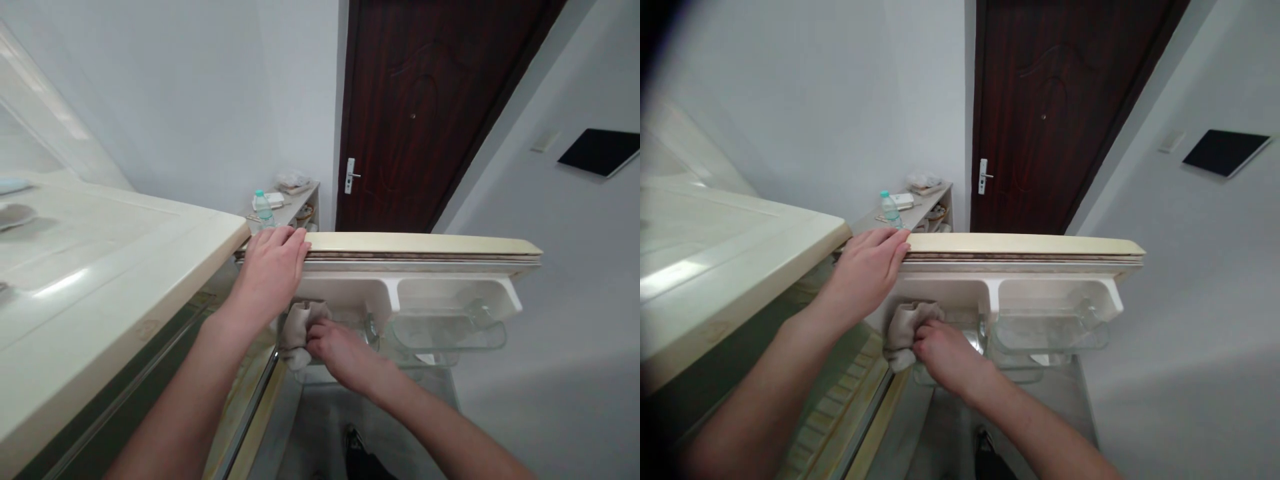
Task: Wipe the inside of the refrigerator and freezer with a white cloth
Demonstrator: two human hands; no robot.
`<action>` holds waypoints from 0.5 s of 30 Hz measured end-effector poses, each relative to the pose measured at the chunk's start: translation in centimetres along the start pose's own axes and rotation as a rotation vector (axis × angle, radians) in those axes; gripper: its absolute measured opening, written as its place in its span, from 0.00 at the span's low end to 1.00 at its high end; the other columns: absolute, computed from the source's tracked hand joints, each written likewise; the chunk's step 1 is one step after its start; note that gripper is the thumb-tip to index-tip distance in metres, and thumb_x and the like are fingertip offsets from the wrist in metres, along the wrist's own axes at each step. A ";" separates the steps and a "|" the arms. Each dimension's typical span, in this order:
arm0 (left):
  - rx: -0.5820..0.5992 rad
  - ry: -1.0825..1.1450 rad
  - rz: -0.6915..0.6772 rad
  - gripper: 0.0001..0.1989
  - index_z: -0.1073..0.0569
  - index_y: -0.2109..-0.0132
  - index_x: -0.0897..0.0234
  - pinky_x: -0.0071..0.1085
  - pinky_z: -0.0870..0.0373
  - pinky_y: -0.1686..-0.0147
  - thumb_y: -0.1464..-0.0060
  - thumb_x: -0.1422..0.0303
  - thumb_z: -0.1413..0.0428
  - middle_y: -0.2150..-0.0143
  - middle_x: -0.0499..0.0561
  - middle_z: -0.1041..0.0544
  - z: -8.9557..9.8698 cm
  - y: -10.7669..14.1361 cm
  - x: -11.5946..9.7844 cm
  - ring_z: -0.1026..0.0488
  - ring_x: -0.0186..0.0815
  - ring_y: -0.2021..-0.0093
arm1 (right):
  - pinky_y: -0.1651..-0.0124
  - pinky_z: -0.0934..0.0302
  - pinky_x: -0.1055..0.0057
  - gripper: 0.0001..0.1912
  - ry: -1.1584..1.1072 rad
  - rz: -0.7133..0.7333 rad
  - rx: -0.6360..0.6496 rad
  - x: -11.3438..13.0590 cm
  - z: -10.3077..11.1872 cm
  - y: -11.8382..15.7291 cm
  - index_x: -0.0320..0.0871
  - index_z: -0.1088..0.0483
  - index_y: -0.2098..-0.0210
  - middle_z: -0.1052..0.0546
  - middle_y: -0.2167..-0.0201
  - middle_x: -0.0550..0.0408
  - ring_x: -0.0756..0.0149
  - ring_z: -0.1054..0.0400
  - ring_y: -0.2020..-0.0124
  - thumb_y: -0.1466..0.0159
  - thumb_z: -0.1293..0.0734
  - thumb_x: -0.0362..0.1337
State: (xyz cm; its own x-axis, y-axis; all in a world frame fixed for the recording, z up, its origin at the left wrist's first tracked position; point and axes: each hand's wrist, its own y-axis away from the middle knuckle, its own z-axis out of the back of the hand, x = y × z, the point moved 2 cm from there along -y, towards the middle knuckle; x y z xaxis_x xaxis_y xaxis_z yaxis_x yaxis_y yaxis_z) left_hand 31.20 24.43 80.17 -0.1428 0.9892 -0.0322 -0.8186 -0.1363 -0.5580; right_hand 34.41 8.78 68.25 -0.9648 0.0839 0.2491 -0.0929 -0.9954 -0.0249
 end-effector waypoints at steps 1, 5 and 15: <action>-0.003 0.000 0.000 0.20 0.26 0.43 0.68 0.50 0.31 0.45 0.28 0.65 0.58 0.48 0.58 0.22 0.0 0.0 0.0 0.27 0.52 0.48 | 0.51 0.36 0.68 0.09 0.031 -0.053 0.011 -0.1 0.3 0.7 0.37 0.21 0.61 0.21 0.59 0.49 0.59 0.31 0.51 0.30 0.35 0.29; -0.019 0.000 -0.007 0.20 0.26 0.43 0.68 0.50 0.31 0.43 0.28 0.65 0.58 0.47 0.59 0.22 -0.1 0.0 0.0 0.27 0.52 0.47 | 0.50 0.36 0.63 0.08 0.113 -0.258 0.039 -0.3 0.8 3.6 0.38 0.22 0.62 0.22 0.61 0.47 0.56 0.31 0.53 0.31 0.34 0.30; -0.028 -0.003 -0.040 0.20 0.26 0.43 0.68 0.49 0.31 0.45 0.28 0.65 0.58 0.47 0.59 0.22 -0.2 0.1 0.4 0.27 0.51 0.47 | 0.58 0.29 0.66 0.16 -0.703 -0.731 -0.580 2.1 3.8 14.6 0.41 0.22 0.55 0.19 0.61 0.48 0.58 0.25 0.62 0.32 0.34 0.45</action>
State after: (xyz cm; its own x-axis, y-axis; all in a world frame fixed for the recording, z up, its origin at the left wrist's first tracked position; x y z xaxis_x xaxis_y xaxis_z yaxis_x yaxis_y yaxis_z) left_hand 31.13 24.78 79.96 -0.1124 0.9936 -0.0069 -0.8078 -0.0954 -0.5816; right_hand 31.99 -5.72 72.07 -0.3034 0.4021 0.8639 -0.8434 -0.5352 -0.0470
